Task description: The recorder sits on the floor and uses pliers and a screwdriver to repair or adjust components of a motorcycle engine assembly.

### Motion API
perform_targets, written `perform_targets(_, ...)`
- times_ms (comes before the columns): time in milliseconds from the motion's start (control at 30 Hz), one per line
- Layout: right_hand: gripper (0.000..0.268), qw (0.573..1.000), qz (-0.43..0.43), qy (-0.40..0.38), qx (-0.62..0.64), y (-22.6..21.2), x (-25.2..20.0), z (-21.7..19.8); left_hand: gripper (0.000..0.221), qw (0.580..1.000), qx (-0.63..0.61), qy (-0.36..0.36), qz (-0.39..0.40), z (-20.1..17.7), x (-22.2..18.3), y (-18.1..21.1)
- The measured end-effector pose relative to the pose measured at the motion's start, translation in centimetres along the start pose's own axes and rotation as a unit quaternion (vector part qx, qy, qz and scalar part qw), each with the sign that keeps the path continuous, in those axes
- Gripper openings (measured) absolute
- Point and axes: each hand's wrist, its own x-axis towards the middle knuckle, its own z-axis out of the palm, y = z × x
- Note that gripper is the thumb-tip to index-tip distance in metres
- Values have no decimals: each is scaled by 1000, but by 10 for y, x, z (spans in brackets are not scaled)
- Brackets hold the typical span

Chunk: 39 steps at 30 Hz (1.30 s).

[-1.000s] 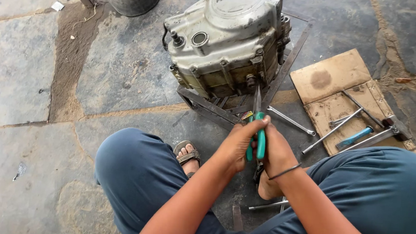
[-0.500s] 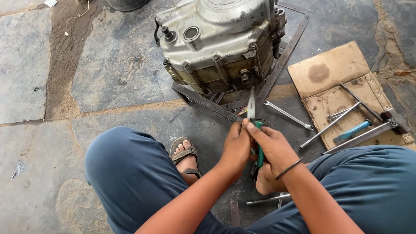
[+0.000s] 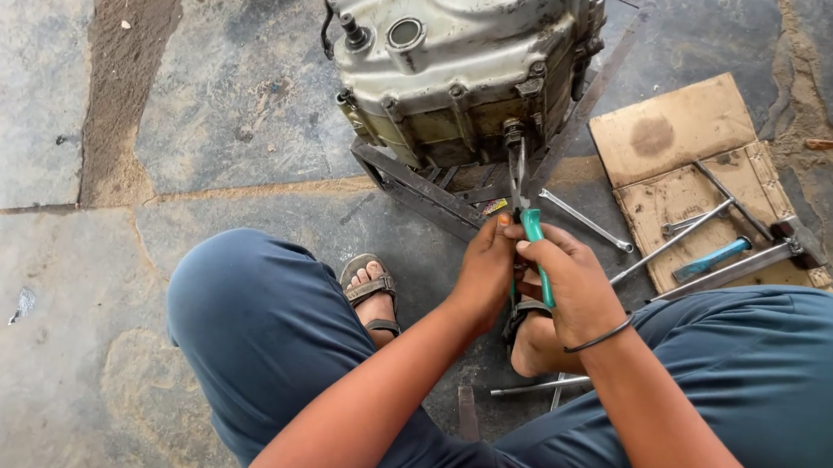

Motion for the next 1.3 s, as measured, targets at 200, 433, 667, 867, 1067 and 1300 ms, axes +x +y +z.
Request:
perform_targets(200,27,1000,15,20,15,-1,2,1,30,1000,15,4,-3,-1,3,1)
perform_targets(433,28,999,9,32,-10,-8,11,7,35,1000,3,-3,-6,-3,11,2)
perform_targets(667,23,997,-60,8,-39,-9,28,2,52,996,-88,13,-30,0,-4,28)
perform_targets(867,24,999,-45,-29,-5,-15,35,-10,45,998,-40,-31,-28,-23,-13,37)
perform_targets(1067,19,989,-116,-59,76,17,59,-16,42,992,-66,-101,-36,-14,-23,56)
perform_targets(1300,24,981,-167,-15,96,26,58,-2,56,975,-129,-111,-143,-6,-27,74)
